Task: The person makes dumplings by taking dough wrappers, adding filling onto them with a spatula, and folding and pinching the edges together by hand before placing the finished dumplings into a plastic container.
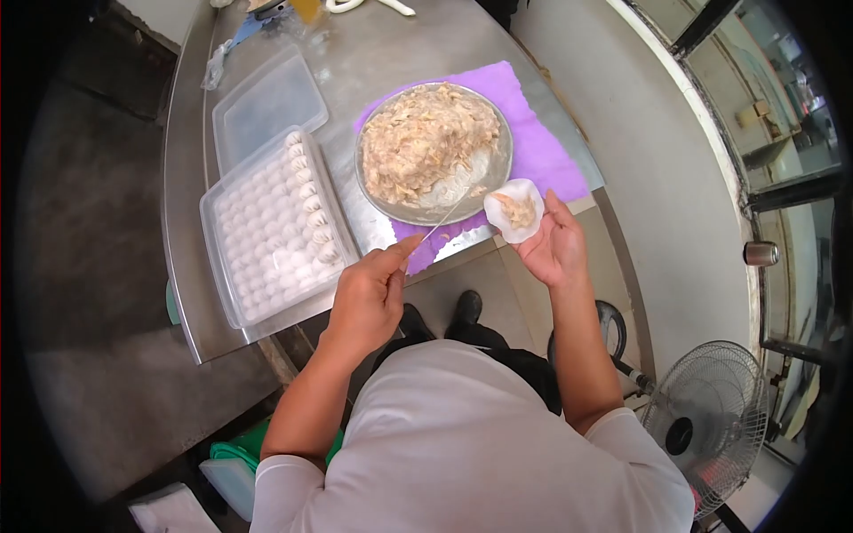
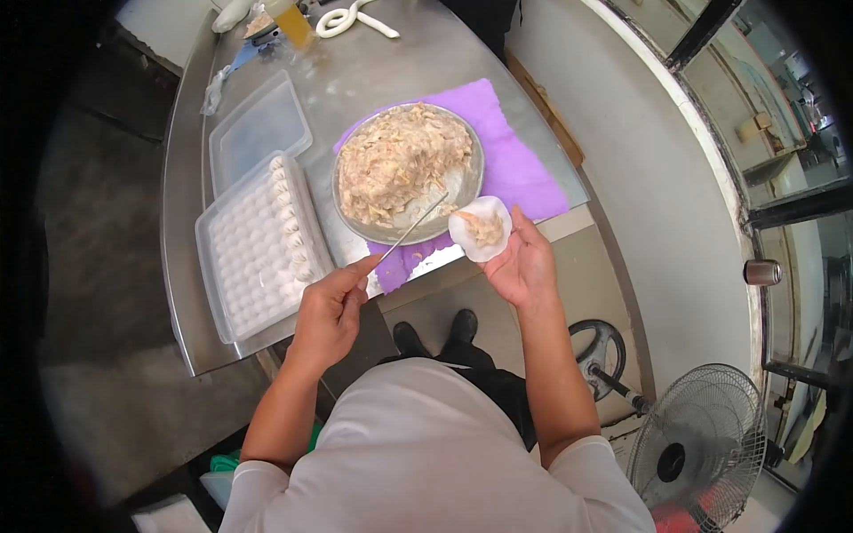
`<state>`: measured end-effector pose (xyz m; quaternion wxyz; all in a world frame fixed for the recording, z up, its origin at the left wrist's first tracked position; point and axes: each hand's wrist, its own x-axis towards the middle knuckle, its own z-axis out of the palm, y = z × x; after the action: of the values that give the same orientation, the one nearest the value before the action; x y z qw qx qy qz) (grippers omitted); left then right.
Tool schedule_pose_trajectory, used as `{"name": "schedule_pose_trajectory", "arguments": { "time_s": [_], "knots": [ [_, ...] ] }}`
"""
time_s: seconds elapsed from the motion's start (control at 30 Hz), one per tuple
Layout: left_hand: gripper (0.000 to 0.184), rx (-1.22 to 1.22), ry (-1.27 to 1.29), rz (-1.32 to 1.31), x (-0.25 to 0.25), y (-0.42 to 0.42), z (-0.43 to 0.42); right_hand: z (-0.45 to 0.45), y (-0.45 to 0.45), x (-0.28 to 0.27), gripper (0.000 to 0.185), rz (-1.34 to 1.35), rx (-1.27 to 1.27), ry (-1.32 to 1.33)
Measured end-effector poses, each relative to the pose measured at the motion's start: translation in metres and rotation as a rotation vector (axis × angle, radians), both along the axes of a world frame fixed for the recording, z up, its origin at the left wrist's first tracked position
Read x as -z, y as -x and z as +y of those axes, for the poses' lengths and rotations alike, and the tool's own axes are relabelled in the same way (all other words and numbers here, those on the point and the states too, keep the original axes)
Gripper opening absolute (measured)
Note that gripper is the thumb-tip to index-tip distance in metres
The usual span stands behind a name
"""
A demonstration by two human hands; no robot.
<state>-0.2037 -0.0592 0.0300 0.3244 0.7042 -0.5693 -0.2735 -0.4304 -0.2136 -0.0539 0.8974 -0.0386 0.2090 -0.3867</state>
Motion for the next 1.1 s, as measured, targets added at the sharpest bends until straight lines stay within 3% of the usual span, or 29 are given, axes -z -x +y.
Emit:
{"name": "schedule_pose_trajectory", "arguments": {
  "time_s": [0.07, 0.13, 0.3, 0.37, 0.53, 0.7, 1.0, 1.1],
  "knots": [
    [0.042, -0.025, 0.016, 0.060, 0.002, 0.007, 0.001, -0.003, -0.003, 0.000, 0.051, -0.022, -0.011, 0.014],
    [0.044, 0.077, 0.002, -0.080, 0.003, 0.017, 0.002, -0.002, -0.007, 0.003, 0.052, -0.015, 0.023, -0.005],
    [0.047, 0.087, 0.020, -0.064, -0.006, 0.008, 0.004, 0.000, -0.005, -0.005, 0.053, -0.047, -0.029, 0.014],
    [0.048, 0.146, -0.053, -0.182, -0.008, 0.006, 0.006, -0.001, -0.007, -0.007, 0.053, -0.063, -0.076, 0.043],
    [0.047, 0.150, -0.031, -0.292, -0.041, 0.002, -0.009, 0.002, -0.011, -0.015, 0.052, 0.153, -0.150, 0.160],
    [0.042, 0.210, -0.025, -0.449, -0.056, -0.011, -0.015, 0.007, -0.018, -0.019, 0.051, 0.161, -0.173, 0.209],
    [0.039, 0.209, 0.002, -0.330, -0.068, -0.020, -0.010, 0.011, -0.017, -0.029, 0.051, 0.163, -0.211, 0.169],
    [0.041, 0.249, 0.013, -0.406, -0.057, -0.015, -0.011, 0.014, -0.026, -0.027, 0.049, 0.187, -0.229, 0.221]
  ]
}}
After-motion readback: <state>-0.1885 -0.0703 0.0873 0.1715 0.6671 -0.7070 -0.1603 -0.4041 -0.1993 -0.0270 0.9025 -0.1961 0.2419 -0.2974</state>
